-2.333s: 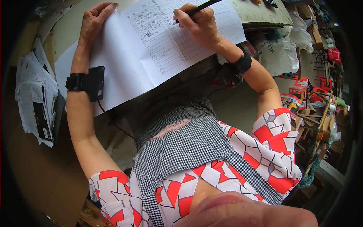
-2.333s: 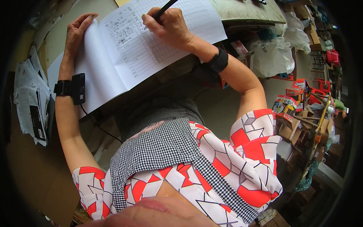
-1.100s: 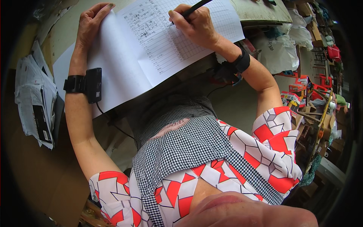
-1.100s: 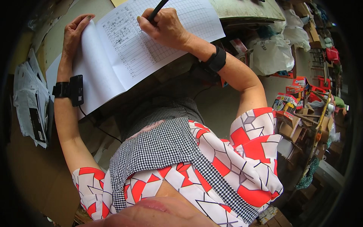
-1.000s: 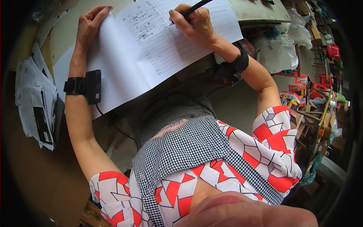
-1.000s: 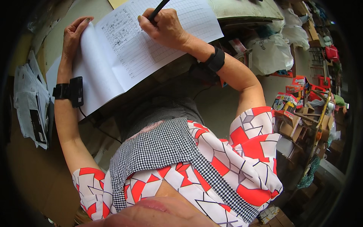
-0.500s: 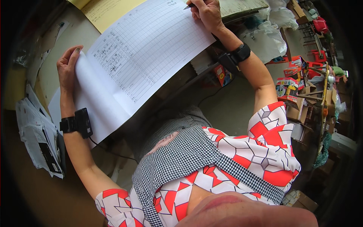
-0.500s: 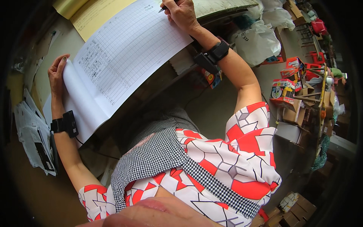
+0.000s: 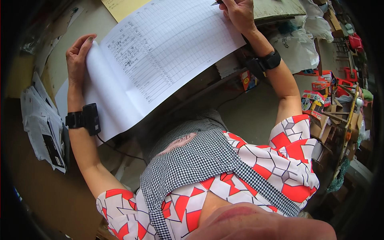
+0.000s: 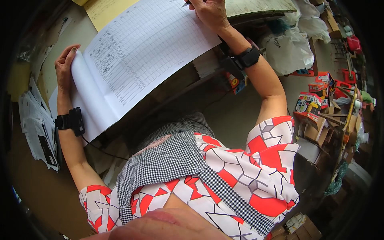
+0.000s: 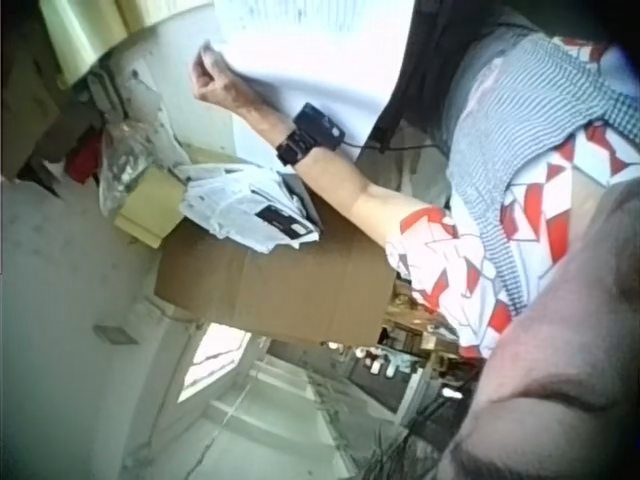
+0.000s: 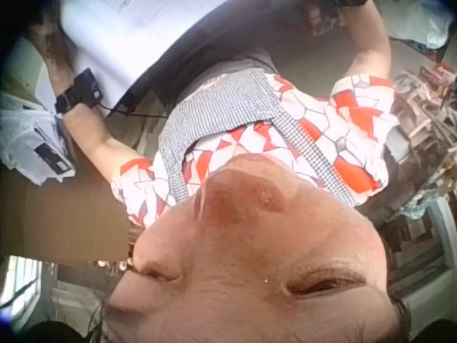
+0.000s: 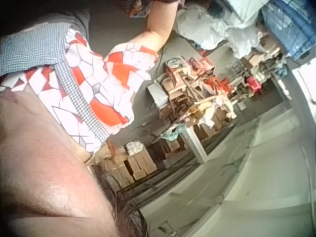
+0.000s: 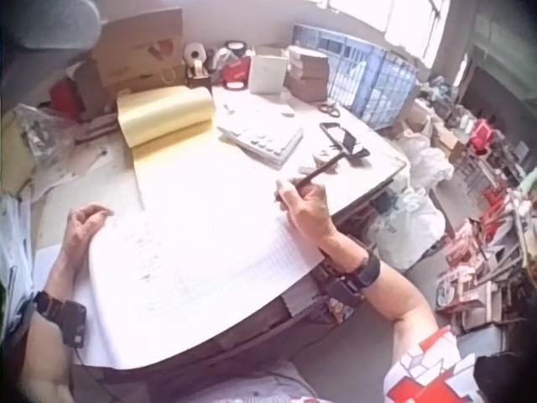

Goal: Recording inventory or data into a paper ledger using a pen.

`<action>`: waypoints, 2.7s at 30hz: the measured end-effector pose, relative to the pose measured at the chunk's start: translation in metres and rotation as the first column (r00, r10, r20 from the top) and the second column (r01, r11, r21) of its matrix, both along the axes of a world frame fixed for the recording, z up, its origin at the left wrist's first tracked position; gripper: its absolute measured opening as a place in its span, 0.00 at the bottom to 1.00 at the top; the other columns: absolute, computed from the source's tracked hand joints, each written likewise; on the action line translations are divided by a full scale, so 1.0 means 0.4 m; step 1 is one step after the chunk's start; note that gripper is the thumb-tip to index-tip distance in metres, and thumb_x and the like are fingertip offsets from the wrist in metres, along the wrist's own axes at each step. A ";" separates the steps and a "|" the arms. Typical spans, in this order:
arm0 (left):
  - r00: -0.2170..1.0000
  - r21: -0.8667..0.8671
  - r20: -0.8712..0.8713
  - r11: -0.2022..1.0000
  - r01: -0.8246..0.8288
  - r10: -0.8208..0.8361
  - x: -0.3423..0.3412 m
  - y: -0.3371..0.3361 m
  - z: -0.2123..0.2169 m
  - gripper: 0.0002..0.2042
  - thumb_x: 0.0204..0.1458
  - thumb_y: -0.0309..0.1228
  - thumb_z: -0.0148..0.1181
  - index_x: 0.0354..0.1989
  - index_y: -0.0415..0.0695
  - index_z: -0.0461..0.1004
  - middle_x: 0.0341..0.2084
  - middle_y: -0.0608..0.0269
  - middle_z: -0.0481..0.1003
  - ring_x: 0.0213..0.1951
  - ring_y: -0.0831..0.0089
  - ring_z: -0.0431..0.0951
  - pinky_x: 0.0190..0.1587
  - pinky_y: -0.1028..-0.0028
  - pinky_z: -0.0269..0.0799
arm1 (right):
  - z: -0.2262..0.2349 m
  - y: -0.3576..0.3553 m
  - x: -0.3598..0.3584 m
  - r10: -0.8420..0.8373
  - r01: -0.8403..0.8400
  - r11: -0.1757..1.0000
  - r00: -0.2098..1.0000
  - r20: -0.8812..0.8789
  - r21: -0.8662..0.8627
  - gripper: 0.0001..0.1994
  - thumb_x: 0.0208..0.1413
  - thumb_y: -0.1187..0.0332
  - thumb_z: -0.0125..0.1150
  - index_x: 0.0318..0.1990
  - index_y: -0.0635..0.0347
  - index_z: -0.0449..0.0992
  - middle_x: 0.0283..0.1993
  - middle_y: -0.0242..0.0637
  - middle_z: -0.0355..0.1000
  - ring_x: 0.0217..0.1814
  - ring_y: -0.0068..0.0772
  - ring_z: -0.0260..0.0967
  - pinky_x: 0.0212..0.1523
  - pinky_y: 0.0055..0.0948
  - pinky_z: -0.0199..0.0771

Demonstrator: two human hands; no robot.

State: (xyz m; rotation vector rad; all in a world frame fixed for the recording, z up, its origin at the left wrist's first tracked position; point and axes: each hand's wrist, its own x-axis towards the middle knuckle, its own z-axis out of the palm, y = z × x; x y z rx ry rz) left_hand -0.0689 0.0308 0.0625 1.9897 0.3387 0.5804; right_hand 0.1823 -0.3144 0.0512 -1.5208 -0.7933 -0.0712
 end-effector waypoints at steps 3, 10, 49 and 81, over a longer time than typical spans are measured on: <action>1.000 0.031 0.021 1.000 0.004 -0.004 -0.006 0.013 -0.008 0.12 0.55 0.34 0.58 0.40 0.41 0.81 0.33 0.68 0.79 0.30 0.85 0.72 0.34 0.86 0.65 | 0.001 0.007 0.000 -0.007 0.007 1.000 1.000 0.021 0.001 0.13 0.60 0.70 0.53 0.23 0.63 0.75 0.17 0.26 0.68 0.18 0.14 0.60 0.18 0.19 0.57; 1.000 0.061 0.006 0.998 0.002 -0.002 -0.003 0.005 0.000 0.12 0.55 0.33 0.57 0.41 0.40 0.80 0.33 0.67 0.79 0.33 0.82 0.73 0.40 0.84 0.65 | 0.015 0.009 0.002 -0.026 0.026 0.999 1.000 0.006 -0.029 0.14 0.60 0.70 0.53 0.22 0.62 0.75 0.17 0.26 0.68 0.18 0.15 0.60 0.18 0.21 0.57; 0.999 0.030 -0.047 1.000 -0.002 0.003 -0.030 0.013 0.010 0.12 0.55 0.34 0.57 0.42 0.41 0.80 0.33 0.68 0.79 0.31 0.84 0.72 0.37 0.85 0.65 | 0.030 0.019 -0.054 -0.087 0.111 0.975 0.988 0.131 -0.192 0.13 0.58 0.72 0.55 0.22 0.66 0.73 0.14 0.27 0.64 0.16 0.15 0.60 0.15 0.23 0.57; 0.998 0.044 -0.059 0.999 -0.004 0.007 -0.030 0.004 0.011 0.13 0.54 0.35 0.57 0.41 0.41 0.80 0.33 0.65 0.79 0.34 0.80 0.74 0.41 0.83 0.66 | -0.005 0.015 -0.029 -0.080 0.085 0.989 0.996 0.051 -0.119 0.13 0.59 0.71 0.55 0.22 0.64 0.75 0.16 0.26 0.68 0.18 0.14 0.62 0.17 0.20 0.60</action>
